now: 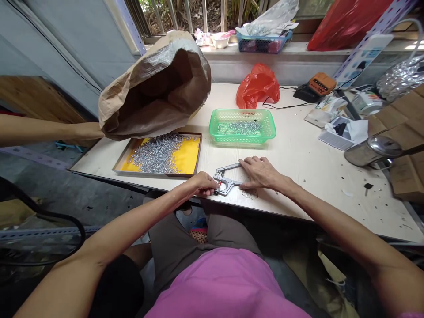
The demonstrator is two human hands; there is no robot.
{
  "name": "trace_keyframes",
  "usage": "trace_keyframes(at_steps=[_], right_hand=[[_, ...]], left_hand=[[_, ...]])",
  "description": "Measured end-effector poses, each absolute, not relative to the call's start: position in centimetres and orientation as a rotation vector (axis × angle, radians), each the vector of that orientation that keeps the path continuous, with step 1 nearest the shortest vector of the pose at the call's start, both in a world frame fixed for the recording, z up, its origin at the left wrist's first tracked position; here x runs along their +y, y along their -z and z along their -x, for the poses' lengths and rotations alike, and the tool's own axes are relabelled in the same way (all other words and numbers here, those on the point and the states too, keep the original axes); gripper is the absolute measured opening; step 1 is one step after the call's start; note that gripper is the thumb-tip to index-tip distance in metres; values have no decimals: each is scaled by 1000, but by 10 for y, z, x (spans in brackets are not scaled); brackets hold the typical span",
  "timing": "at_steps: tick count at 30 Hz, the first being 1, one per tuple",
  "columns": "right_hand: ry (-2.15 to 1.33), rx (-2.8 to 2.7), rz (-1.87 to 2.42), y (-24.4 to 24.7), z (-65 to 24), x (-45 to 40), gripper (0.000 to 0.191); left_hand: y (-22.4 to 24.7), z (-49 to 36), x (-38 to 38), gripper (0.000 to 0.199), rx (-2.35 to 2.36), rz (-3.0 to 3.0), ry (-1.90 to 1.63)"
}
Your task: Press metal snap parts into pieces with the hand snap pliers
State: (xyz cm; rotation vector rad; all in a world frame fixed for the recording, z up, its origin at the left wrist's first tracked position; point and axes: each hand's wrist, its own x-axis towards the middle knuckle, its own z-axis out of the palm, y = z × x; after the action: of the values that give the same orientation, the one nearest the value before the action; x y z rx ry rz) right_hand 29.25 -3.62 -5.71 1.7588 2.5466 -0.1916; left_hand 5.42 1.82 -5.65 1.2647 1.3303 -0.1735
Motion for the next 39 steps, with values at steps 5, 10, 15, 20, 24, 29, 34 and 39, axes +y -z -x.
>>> trace_keyframes(at_steps=[5, 10, 15, 20, 24, 29, 34, 39], right_hand=[[181, 2536, -1719, 55, -284, -44, 50], [229, 2582, -1736, 60, -285, -51, 47], [248, 2500, -1810, 59, -287, -57, 56], [258, 2460, -1839, 56, -281, -59, 29], [308, 2477, -1881, 58, -279, -60, 18], [383, 2537, -1909, 59, -290, -53, 23], [535, 2665, -1775, 63, -315, -35, 25], [281, 2509, -2035, 66, -321, -18, 18]], left_hand=[[50, -54, 3, 30, 1445, -1809, 116], [56, -79, -10, 47, 984, -2712, -205], [65, -105, 8, 56, 699, -2858, -50], [66, -110, 18, 33, 688, -2852, -26], [67, -116, 17, 22, 806, -2797, -45], [62, -117, 11, 21, 862, -2779, -21], [72, -108, -30, 24, 889, -2829, -221], [94, -110, -71, 32, 725, -2811, -405]])
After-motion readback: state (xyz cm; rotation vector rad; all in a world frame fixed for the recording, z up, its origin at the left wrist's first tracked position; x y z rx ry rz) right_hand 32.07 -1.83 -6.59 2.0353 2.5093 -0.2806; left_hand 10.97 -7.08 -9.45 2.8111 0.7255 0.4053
